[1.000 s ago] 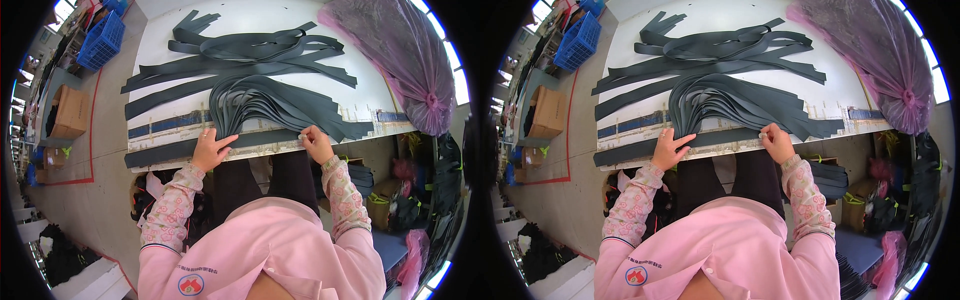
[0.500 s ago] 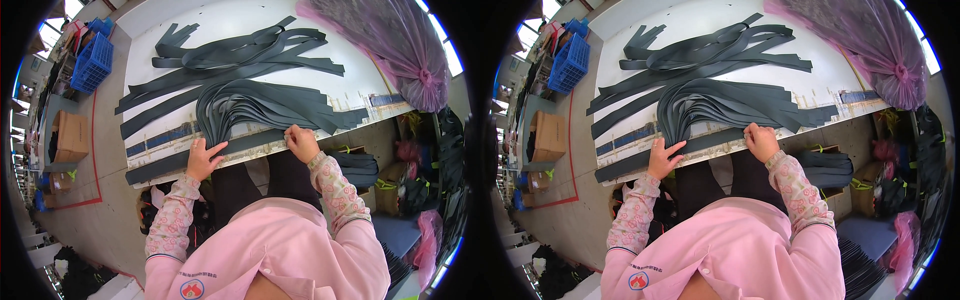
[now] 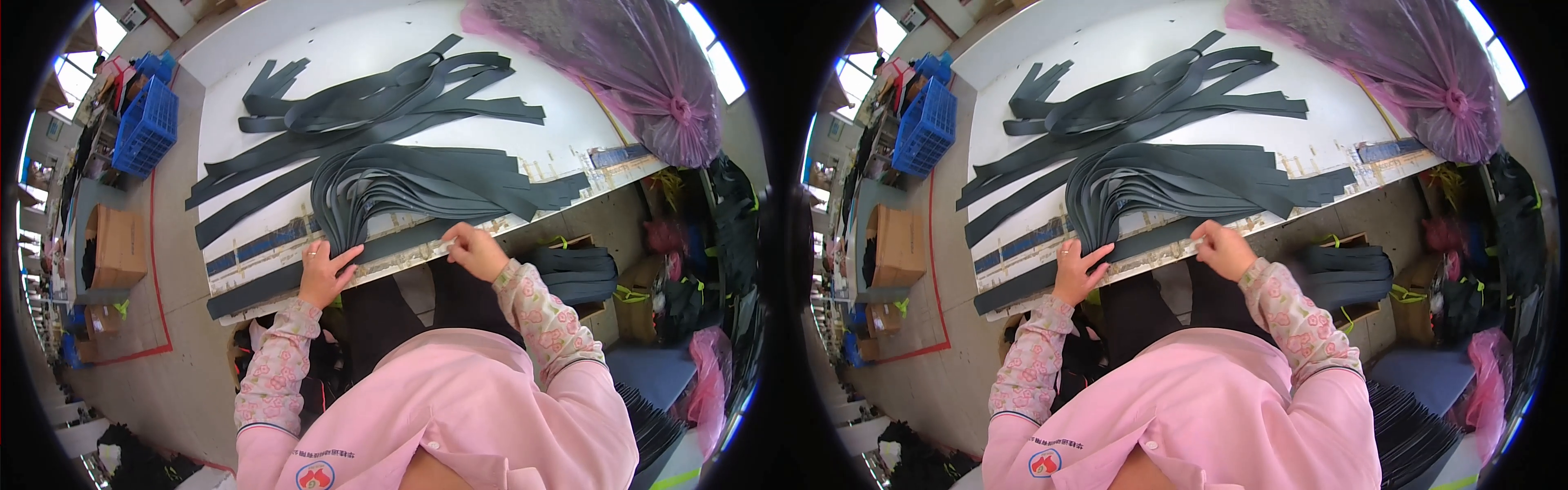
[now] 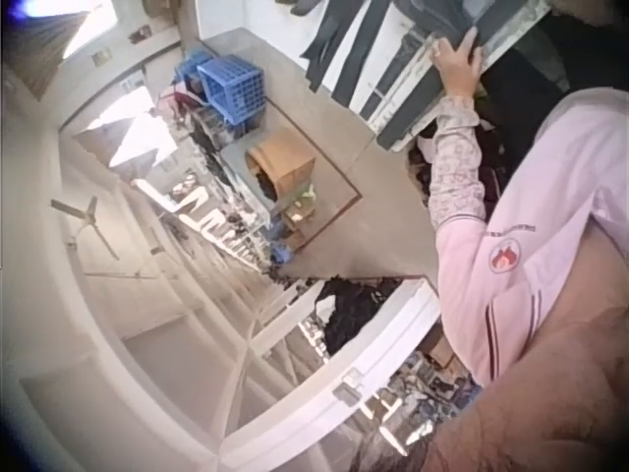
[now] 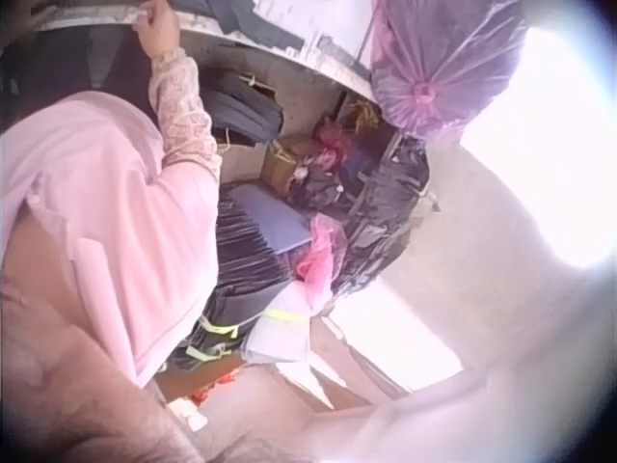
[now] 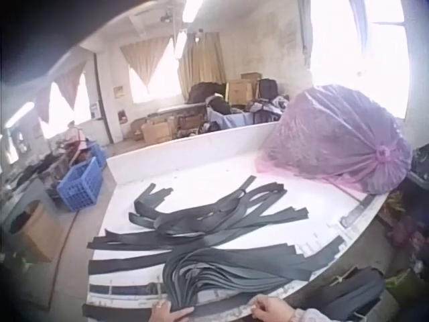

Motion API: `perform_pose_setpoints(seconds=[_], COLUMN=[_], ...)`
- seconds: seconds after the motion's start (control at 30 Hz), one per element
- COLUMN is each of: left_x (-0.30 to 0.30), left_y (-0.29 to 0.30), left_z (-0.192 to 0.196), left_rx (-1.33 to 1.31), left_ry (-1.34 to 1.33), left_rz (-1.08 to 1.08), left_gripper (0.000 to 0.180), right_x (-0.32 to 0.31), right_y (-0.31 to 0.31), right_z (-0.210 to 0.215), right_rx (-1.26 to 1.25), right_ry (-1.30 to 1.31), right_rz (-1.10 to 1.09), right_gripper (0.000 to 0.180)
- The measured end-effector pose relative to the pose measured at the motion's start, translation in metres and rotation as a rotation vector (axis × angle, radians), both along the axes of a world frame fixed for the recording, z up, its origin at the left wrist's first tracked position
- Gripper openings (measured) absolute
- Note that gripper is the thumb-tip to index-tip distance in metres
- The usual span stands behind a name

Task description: Organizing and counting black fabric straps at a factory workstation.

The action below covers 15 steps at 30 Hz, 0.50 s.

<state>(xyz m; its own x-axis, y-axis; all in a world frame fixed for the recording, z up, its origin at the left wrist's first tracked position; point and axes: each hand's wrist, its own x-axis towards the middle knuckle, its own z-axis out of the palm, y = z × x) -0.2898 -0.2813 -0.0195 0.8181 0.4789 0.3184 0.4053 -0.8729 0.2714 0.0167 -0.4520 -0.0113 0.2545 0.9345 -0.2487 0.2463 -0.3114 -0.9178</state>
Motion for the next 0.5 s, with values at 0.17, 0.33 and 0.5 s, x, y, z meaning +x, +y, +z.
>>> perform_pose_setpoints(seconds=[0.17, 0.33, 0.5], left_x=[0.004, 0.017, 0.075], left_y=[0.015, 0.062, 0.064], left_z=[0.021, 0.066, 0.215], left_rx=[-0.245, -0.498, -1.234], left_ry=[0.083, -0.1, -0.133], left_rz=[0.014, -0.146, -0.101], left_gripper=[0.046, 0.051, 0.048], right_x=[-0.038, -0.04, -0.043], right_y=[0.024, 0.05, 0.043], right_z=[-0.027, -0.018, 0.092], right_rx=[0.025, -0.001, 0.322], right_ry=[-0.14, -0.599, -0.241], right_rz=[0.154, 0.08, 0.252], right_gripper=[0.022, 0.03, 0.047])
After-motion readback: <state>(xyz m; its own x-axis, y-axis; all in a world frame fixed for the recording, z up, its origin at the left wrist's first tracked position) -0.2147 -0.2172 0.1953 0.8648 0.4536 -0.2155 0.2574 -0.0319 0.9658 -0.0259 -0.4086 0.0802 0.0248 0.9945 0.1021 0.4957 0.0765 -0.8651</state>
